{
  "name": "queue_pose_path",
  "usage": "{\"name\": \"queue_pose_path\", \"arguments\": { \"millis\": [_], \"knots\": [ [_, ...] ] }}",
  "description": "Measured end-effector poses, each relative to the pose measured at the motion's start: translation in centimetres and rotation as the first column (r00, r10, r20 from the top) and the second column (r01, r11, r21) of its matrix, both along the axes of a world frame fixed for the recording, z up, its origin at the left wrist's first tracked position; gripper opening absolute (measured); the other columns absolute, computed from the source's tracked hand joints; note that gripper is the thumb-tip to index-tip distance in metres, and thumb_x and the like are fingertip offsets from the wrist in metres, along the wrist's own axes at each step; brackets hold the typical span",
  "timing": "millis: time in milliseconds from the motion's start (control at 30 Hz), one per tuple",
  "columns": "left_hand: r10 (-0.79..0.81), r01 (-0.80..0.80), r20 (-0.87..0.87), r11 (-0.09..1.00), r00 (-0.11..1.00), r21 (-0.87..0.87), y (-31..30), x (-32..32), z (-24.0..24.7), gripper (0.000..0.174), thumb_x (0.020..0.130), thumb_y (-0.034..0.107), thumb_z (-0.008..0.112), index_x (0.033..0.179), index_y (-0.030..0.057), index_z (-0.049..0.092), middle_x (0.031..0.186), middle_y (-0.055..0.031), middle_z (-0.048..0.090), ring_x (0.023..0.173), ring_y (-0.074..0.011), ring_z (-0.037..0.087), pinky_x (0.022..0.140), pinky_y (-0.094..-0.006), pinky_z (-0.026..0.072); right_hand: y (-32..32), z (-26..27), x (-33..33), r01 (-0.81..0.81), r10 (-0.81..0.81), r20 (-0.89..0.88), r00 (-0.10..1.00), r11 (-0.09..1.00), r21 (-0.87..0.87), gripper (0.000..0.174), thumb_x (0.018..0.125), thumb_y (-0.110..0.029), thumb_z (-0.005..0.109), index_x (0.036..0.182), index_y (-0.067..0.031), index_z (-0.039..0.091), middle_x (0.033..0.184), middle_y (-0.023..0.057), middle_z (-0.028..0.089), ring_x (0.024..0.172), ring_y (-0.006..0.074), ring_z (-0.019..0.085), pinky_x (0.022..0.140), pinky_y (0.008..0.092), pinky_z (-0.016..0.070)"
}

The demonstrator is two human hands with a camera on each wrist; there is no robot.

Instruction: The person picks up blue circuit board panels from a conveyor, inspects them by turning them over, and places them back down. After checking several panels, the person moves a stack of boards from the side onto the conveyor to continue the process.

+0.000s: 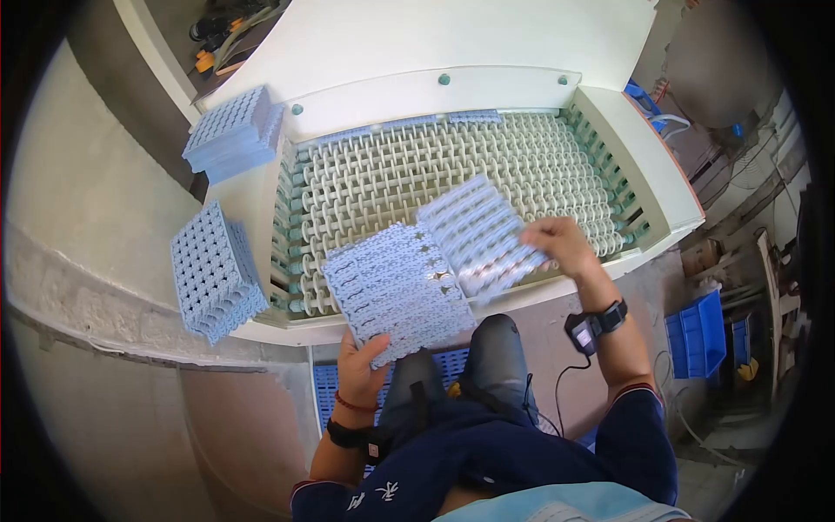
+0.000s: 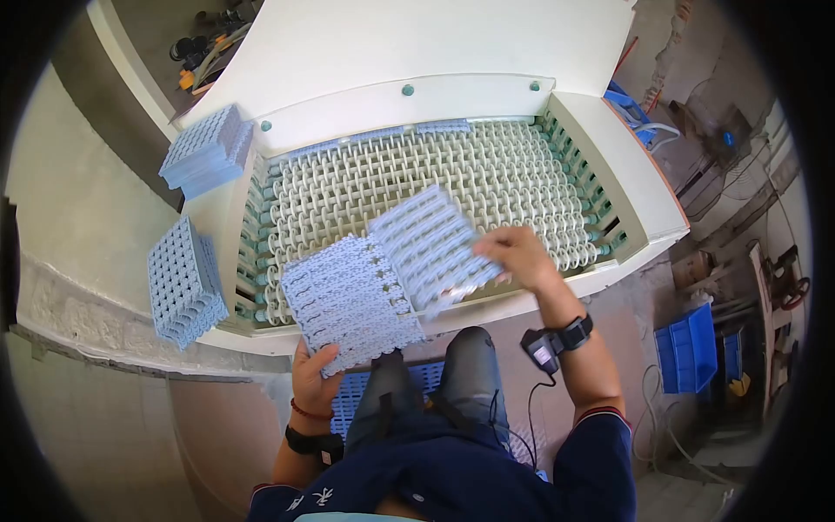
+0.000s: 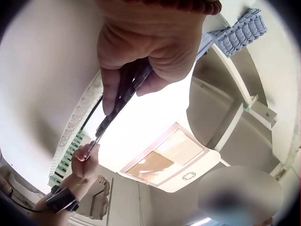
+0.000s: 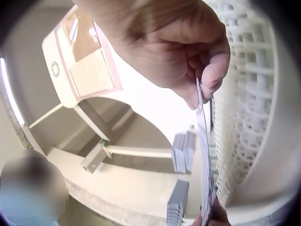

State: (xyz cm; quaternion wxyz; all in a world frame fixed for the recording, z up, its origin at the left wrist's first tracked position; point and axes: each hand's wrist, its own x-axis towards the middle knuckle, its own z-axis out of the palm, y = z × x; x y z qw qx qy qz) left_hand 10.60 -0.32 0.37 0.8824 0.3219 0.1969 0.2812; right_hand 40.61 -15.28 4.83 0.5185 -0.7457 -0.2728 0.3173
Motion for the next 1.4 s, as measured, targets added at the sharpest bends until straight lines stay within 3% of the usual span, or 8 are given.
{"name": "queue_pose_path", "arguments": {
  "millis": [200,333,400,533,667,800,1200,1400],
  "knots": [
    [0.075,-0.074,0.034,0.997,0.997,-0.016,0.3,-1.0,-0.3,0.044,0.074,-0.008,0.053,0.116,-0.0005,0.044,0.105,-0.014,0.056,0.094,-0.0253,0.057,0.078,-0.0365,0.0485,-5.1,-1.7,11.1,0.417,-0.394,0.325,0.86,0.909,0.0,0.023,0.075,-0.021,0.064,0.08,0.0014,0.065,0.06,0.0006,0.056,0.05,0.0069,0.049,0.042,0.0217,0.0381],
    [0.016,-0.015,0.034,1.0,0.999,-0.016,-0.2,-1.0,0.1,0.044,0.074,-0.008,0.054,0.115,-0.0005,0.044,0.105,-0.0142,0.056,0.093,-0.0254,0.057,0.077,-0.0364,0.049,-5.5,-3.8,17.4,0.443,-0.373,0.435,0.82,0.894,-0.07,0.025,0.072,-0.021,0.066,0.078,0.0027,0.064,0.059,0.0044,0.057,0.053,0.0102,0.052,0.046,0.0248,0.0411],
    [-0.002,0.003,0.037,1.0,0.999,-0.013,-0.5,-1.0,0.4,0.043,0.074,-0.008,0.054,0.115,-0.0006,0.044,0.105,-0.0141,0.056,0.093,-0.0255,0.057,0.077,-0.0364,0.0491,-4.6,-3.6,17.9,0.443,-0.131,0.842,0.524,0.886,-0.138,0.027,0.069,-0.023,0.069,0.079,0.0023,0.064,0.06,0.0092,0.059,0.055,0.0148,0.055,0.051,0.0279,0.0434],
    [0.029,-0.028,0.056,1.0,0.998,-0.006,-1.0,-1.4,0.4,0.043,0.074,-0.007,0.054,0.115,-0.0015,0.043,0.106,-0.0148,0.056,0.094,-0.0257,0.057,0.079,-0.0366,0.0489,-2.5,-3.1,14.9,0.347,-0.201,0.875,0.439,0.937,0.042,0.027,0.068,-0.024,0.07,0.08,0.0006,0.064,0.063,0.0121,0.061,0.057,0.018,0.056,0.056,0.0292,0.0443],
    [0.028,-0.028,0.041,1.0,0.999,-0.007,-1.1,-1.0,0.4,0.041,0.075,-0.007,0.054,0.115,-0.0017,0.044,0.107,-0.0151,0.055,0.095,-0.0251,0.056,0.081,-0.0368,0.0476,-0.2,0.3,2.6,-0.122,0.155,0.382,0.911,0.986,-0.11,0.032,0.074,-0.026,0.068,0.089,0.002,0.062,0.066,0.0063,0.06,0.059,0.0127,0.056,0.054,0.0256,0.0467],
    [-0.037,0.037,-0.011,0.999,0.999,-0.007,-1.1,-0.4,-0.2,0.041,0.076,-0.007,0.054,0.116,-0.0016,0.043,0.108,-0.0143,0.055,0.097,-0.0246,0.055,0.083,-0.0365,0.0464,1.5,-0.6,-6.8,-0.423,0.411,-0.187,0.892,0.906,-0.026,0.025,0.077,-0.022,0.067,0.086,0.0013,0.062,0.061,0.0035,0.057,0.052,0.0081,0.055,0.043,0.0195,0.0443],
    [-0.112,0.113,-0.027,0.992,0.993,0.055,-0.3,-7.2,-2.1,0.048,0.076,-0.002,0.057,0.12,-0.0021,0.04,0.115,-0.0147,0.051,0.105,-0.0245,0.052,0.088,-0.0376,0.0426,11.1,-1.0,-4.4,-0.225,0.234,-0.242,0.942,0.972,0.062,0.028,0.079,-0.024,0.065,0.075,0.002,0.058,0.056,0.0036,0.053,0.043,0.0088,0.051,0.037,0.02,0.0411],
    [-0.022,0.023,-0.024,0.999,0.999,0.044,-1.0,-8.2,-2.2,0.046,0.084,0.012,0.052,0.124,-0.0034,0.036,0.115,-0.0145,0.051,0.102,-0.0241,0.052,0.084,-0.0369,0.0448,21.6,-1.0,-4.3,-0.27,0.297,-0.265,0.917,0.954,0.132,0.03,0.079,-0.023,0.065,0.084,0.0055,0.059,0.069,0.0109,0.058,0.056,0.0138,0.058,0.045,0.0228,0.0475]
  ]
}}
